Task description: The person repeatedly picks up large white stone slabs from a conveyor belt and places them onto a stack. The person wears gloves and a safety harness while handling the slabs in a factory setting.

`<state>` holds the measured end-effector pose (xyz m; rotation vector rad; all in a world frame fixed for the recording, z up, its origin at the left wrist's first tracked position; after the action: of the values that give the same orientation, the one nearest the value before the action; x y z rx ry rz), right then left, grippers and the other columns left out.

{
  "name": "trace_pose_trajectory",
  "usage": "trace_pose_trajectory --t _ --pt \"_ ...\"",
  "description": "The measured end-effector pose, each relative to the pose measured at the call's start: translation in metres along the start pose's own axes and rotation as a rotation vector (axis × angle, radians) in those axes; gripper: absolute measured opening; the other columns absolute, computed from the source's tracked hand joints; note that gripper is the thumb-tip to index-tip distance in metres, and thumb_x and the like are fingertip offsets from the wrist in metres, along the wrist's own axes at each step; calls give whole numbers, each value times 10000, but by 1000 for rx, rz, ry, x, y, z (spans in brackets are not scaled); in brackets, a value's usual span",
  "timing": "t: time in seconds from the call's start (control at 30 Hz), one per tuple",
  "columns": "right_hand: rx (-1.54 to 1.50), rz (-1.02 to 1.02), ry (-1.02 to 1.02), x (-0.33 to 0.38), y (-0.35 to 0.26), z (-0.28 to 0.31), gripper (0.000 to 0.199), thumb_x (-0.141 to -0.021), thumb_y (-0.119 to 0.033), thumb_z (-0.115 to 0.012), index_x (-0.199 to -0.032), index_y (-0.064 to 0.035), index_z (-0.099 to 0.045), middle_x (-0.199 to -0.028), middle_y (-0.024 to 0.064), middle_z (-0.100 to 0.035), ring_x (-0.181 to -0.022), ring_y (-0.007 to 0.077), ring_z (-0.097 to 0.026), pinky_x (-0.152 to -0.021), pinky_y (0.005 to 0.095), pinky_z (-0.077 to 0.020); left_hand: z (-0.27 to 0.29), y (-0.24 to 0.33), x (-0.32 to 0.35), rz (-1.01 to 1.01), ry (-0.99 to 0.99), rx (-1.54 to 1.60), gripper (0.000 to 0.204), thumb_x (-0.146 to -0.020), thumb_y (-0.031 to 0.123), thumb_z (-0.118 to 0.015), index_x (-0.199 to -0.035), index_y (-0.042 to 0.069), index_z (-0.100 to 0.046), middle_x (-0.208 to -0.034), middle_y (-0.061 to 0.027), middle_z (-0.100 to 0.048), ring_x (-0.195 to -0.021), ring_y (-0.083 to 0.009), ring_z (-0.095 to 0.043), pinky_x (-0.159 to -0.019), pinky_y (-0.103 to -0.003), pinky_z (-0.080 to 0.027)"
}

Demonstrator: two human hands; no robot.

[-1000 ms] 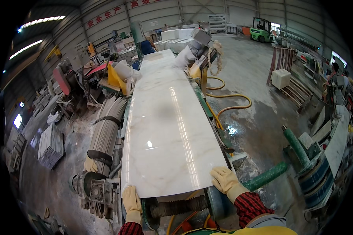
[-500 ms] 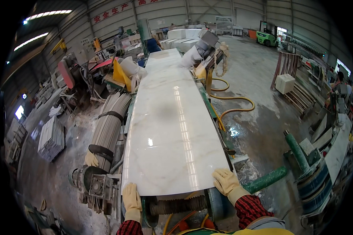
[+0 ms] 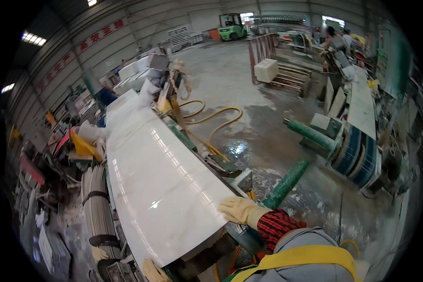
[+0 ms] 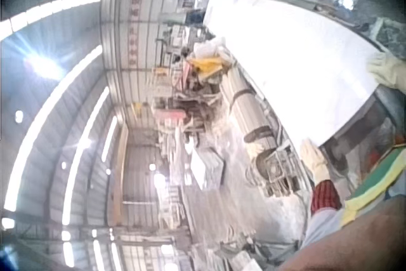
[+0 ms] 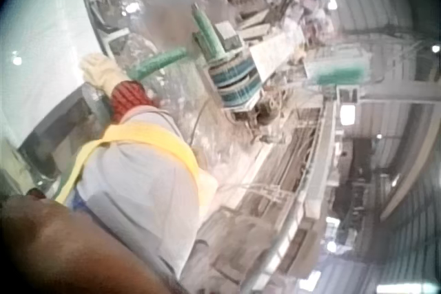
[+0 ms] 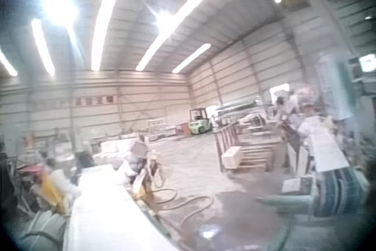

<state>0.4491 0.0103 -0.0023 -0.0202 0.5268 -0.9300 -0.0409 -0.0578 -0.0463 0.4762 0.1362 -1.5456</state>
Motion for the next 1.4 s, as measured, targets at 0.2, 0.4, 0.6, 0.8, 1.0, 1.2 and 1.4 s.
trace_pose_trajectory --t 0.2,0.4,0.6,0.8,1.0,1.2,1.4 --pt "-38 -18 18 10 0 3 354 -978 -261 -678 -1278 -78 -639 -1341 153 -656 -1291 364 -611 -1143 465 -466 12 16 -4 7 28 92 443 -1120 238 -501 -1484 10 -606 -1508 -280 -605 -1429 -437 -545 -1271 -498 -371" --pt "-50 -45 -46 8 0 -1 370 -991 -285 -672 -1301 -88 -631 -1406 163 -640 -1313 367 -603 -1161 467 -452 2 3 2 -2 10 35 442 -1116 240 -505 -1478 10 -613 -1514 -271 -604 -1439 -436 -538 -1274 -501 -368" --pt "-34 -20 12 9 -4 5 367 -972 -257 -686 -1290 -76 -649 -1350 166 -668 -1301 369 -618 -1154 464 -469 16 15 3 64 10 68 424 -1110 227 -503 -1451 15 -640 -1501 -259 -620 -1428 -422 -553 -1267 -504 -377" --pt "-49 -1 80 8 -9 11 365 -940 -212 -725 -1269 -65 -667 -1311 183 -686 -1238 390 -646 -1102 479 -514 3 0 13 -112 143 4 399 -994 45 -592 -1378 -61 -628 -1386 -308 -649 -1317 -513 -588 -1183 -596 -412" --pt "-17 5 71 5 -21 26 351 -933 -193 -730 -1254 -62 -673 -1288 179 -681 -1212 388 -645 -1088 469 -518 10 13 3 -78 102 34 353 -983 75 -588 -1310 -49 -634 -1343 -299 -655 -1281 -520 -585 -1141 -591 -434" --pt "-4 22 79 7 -18 14 354 -935 -192 -720 -1258 -55 -676 -1272 185 -686 -1172 395 -656 -1054 486 -532 23 16 7 -45 132 68 325 -960 64 -605 -1271 -29 -631 -1331 -300 -645 -1265 -519 -575 -1138 -587 -425" --pt "-21 20 86 5 -23 19 332 -929 -184 -709 -1229 -43 -681 -1243 189 -698 -1131 405 -671 -1018 500 -546 24 16 10 -1 134 75 329 -969 81 -620 -1282 -18 -641 -1350 -283 -646 -1282 -508 -572 -1153 -584 -419"
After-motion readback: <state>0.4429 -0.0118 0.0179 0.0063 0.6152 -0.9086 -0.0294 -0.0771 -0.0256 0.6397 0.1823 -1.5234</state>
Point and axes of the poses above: each hand's wrist, its own x-axis away from the middle knuckle, its own z-axis out of the back of the hand, y = z × x, the point moved 6 cm from there along -x, towards the middle knuckle
